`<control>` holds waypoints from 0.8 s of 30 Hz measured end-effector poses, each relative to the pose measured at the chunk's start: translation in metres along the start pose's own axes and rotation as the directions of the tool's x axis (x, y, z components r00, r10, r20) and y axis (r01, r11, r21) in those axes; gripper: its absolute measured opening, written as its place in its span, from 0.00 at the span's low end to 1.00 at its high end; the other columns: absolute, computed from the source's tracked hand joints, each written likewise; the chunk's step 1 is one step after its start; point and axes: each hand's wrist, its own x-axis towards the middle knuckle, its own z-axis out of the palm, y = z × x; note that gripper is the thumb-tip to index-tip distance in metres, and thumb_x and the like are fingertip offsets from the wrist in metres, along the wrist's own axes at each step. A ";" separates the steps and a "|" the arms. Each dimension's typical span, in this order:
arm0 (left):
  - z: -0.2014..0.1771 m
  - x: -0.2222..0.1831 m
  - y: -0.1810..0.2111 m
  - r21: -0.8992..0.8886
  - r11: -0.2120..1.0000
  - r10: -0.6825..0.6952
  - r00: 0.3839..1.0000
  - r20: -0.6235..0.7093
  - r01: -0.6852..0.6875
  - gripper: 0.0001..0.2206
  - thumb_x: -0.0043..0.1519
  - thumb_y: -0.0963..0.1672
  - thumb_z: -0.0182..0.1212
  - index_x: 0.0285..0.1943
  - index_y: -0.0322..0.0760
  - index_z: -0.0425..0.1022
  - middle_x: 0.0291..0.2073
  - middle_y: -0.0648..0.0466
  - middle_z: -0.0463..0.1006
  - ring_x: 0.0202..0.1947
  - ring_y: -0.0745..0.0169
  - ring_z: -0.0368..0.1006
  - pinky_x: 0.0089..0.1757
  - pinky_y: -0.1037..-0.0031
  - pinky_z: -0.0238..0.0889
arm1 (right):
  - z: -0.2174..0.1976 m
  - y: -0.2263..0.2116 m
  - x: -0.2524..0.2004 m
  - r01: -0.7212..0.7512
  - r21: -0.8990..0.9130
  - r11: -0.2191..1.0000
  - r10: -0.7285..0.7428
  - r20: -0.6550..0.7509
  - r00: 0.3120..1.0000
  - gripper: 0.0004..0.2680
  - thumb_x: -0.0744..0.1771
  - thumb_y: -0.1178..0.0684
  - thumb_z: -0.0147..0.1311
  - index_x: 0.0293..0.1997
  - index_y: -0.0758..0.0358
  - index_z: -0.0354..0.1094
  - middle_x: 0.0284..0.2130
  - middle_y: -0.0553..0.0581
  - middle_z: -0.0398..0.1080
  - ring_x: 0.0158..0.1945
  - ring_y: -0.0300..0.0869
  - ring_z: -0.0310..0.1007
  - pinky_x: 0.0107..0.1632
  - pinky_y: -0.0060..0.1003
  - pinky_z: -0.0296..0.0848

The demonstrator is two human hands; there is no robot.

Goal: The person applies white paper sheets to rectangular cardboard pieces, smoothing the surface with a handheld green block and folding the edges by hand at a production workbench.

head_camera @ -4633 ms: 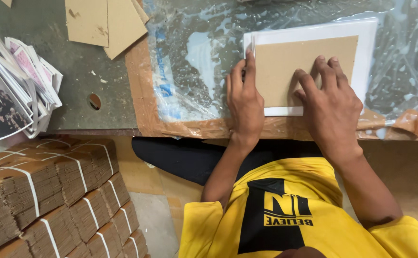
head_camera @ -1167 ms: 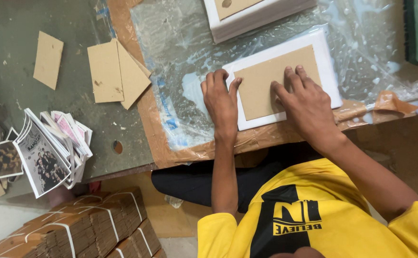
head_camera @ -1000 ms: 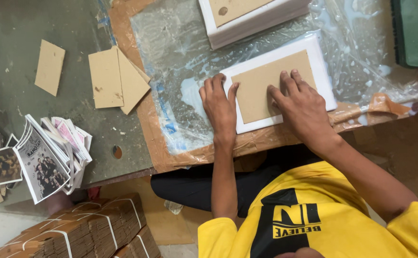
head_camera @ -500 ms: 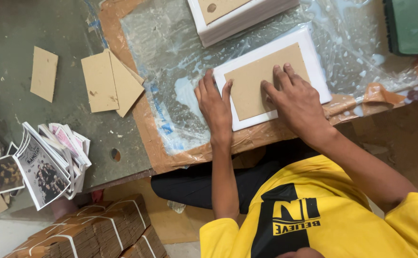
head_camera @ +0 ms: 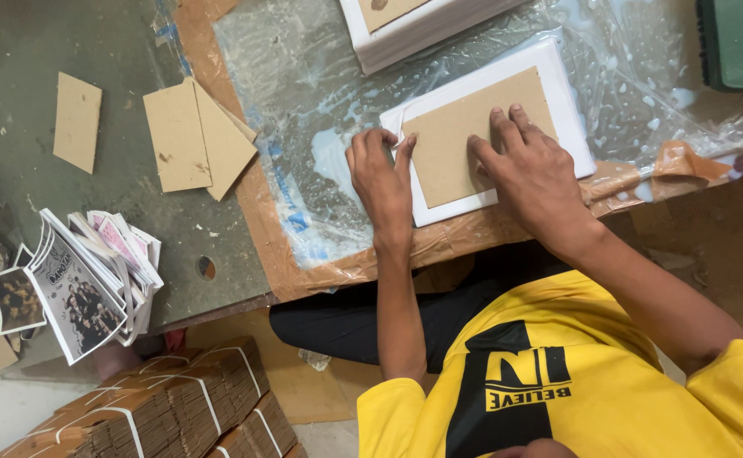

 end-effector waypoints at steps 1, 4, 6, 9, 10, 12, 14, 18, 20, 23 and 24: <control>0.001 -0.001 0.000 0.019 1.000 -0.016 1.000 -0.004 0.016 0.13 0.59 0.44 0.71 0.43 0.29 0.75 0.41 0.46 0.75 0.45 0.47 0.69 0.47 0.59 0.64 | 0.000 0.000 0.000 0.001 -0.002 1.000 -0.001 -0.001 1.000 0.15 0.65 0.52 0.59 0.59 0.56 0.69 0.62 0.68 0.66 0.65 0.60 0.69 0.56 0.48 0.74; 0.005 -0.002 -0.004 0.000 0.996 -0.084 0.996 -0.025 0.084 0.14 0.57 0.44 0.72 0.43 0.28 0.74 0.39 0.46 0.75 0.44 0.49 0.69 0.46 0.59 0.64 | 0.000 0.001 0.001 -0.003 -0.001 1.000 0.003 0.002 1.000 0.15 0.64 0.52 0.59 0.58 0.55 0.70 0.62 0.68 0.66 0.64 0.60 0.69 0.56 0.48 0.75; 0.008 0.000 -0.009 -0.036 0.993 -0.117 0.993 -0.020 0.117 0.12 0.58 0.43 0.70 0.43 0.29 0.74 0.38 0.47 0.76 0.44 0.50 0.70 0.47 0.60 0.64 | 0.000 0.001 0.000 -0.003 0.001 1.000 0.003 0.006 1.000 0.15 0.65 0.52 0.59 0.58 0.55 0.70 0.62 0.68 0.66 0.64 0.61 0.69 0.56 0.48 0.75; 0.012 0.007 -0.017 -0.093 0.988 -0.124 0.992 0.008 0.124 0.07 0.61 0.41 0.65 0.44 0.29 0.76 0.38 0.47 0.78 0.42 0.53 0.74 0.46 0.62 0.67 | -0.004 0.000 0.001 0.000 0.006 1.000 0.000 0.005 1.000 0.14 0.65 0.52 0.59 0.58 0.55 0.69 0.62 0.68 0.66 0.64 0.60 0.69 0.55 0.48 0.75; 0.012 0.009 -0.018 -0.116 0.986 -0.118 0.993 0.012 0.119 0.08 0.61 0.41 0.65 0.44 0.28 0.75 0.39 0.46 0.79 0.42 0.54 0.75 0.46 0.63 0.68 | -0.006 0.000 0.002 0.001 0.011 1.000 -0.001 0.003 1.000 0.14 0.66 0.52 0.59 0.58 0.54 0.69 0.62 0.68 0.66 0.64 0.60 0.70 0.55 0.47 0.76; 0.012 0.010 -0.018 -0.256 0.950 -0.169 0.984 0.055 0.177 0.09 0.64 0.41 0.62 0.48 0.27 0.74 0.41 0.45 0.81 0.43 0.57 0.78 0.46 0.66 0.71 | -0.011 0.002 0.003 -0.006 0.062 0.998 0.006 -0.007 1.000 0.14 0.66 0.51 0.60 0.58 0.53 0.69 0.62 0.66 0.67 0.64 0.59 0.70 0.55 0.46 0.76; 0.009 0.006 -0.014 -0.467 0.830 -0.262 0.953 0.154 0.304 0.10 0.71 0.41 0.57 0.55 0.25 0.72 0.45 0.43 0.84 0.47 0.60 0.82 0.47 0.69 0.74 | -0.017 0.006 0.003 -0.021 0.154 0.988 0.024 -0.020 1.000 0.14 0.65 0.51 0.61 0.57 0.52 0.69 0.61 0.62 0.68 0.64 0.57 0.70 0.54 0.46 0.76; -0.006 -0.014 -0.004 -0.622 0.623 -0.202 0.866 0.458 0.474 0.37 0.62 0.39 0.61 0.80 0.34 0.45 0.56 0.37 0.77 0.49 0.56 0.78 0.47 0.69 0.74 | -0.023 0.016 0.001 -0.113 0.290 0.950 0.097 0.069 0.993 0.15 0.64 0.49 0.63 0.57 0.48 0.70 0.61 0.56 0.69 0.61 0.50 0.73 0.47 0.46 0.76; -0.012 -0.021 0.000 -0.631 0.584 -0.122 0.824 0.553 0.510 0.46 0.56 0.37 0.64 0.81 0.37 0.37 0.66 0.38 0.67 0.53 0.51 0.75 0.49 0.63 0.75 | -0.020 0.017 -0.001 -0.104 0.280 0.954 0.095 0.048 0.994 0.15 0.64 0.49 0.63 0.57 0.47 0.71 0.60 0.55 0.69 0.60 0.49 0.73 0.47 0.45 0.77; -0.013 -0.026 -0.001 -0.595 0.789 0.104 0.921 0.376 0.154 0.48 0.58 0.35 0.67 0.84 0.37 0.35 0.80 0.38 0.46 0.77 0.47 0.51 0.69 0.61 0.53 | -0.012 0.013 0.000 -0.016 0.163 0.986 0.029 -0.076 0.997 0.15 0.64 0.49 0.63 0.56 0.47 0.71 0.60 0.55 0.69 0.64 0.49 0.71 0.51 0.44 0.78; -0.012 -0.026 -0.002 -0.594 0.791 0.109 0.923 0.370 0.145 0.48 0.57 0.35 0.66 0.84 0.38 0.36 0.81 0.40 0.46 0.78 0.47 0.49 0.70 0.61 0.50 | -0.012 0.013 0.001 -0.016 0.160 0.987 0.027 -0.067 0.997 0.15 0.64 0.49 0.63 0.56 0.47 0.72 0.61 0.54 0.68 0.65 0.49 0.71 0.51 0.44 0.78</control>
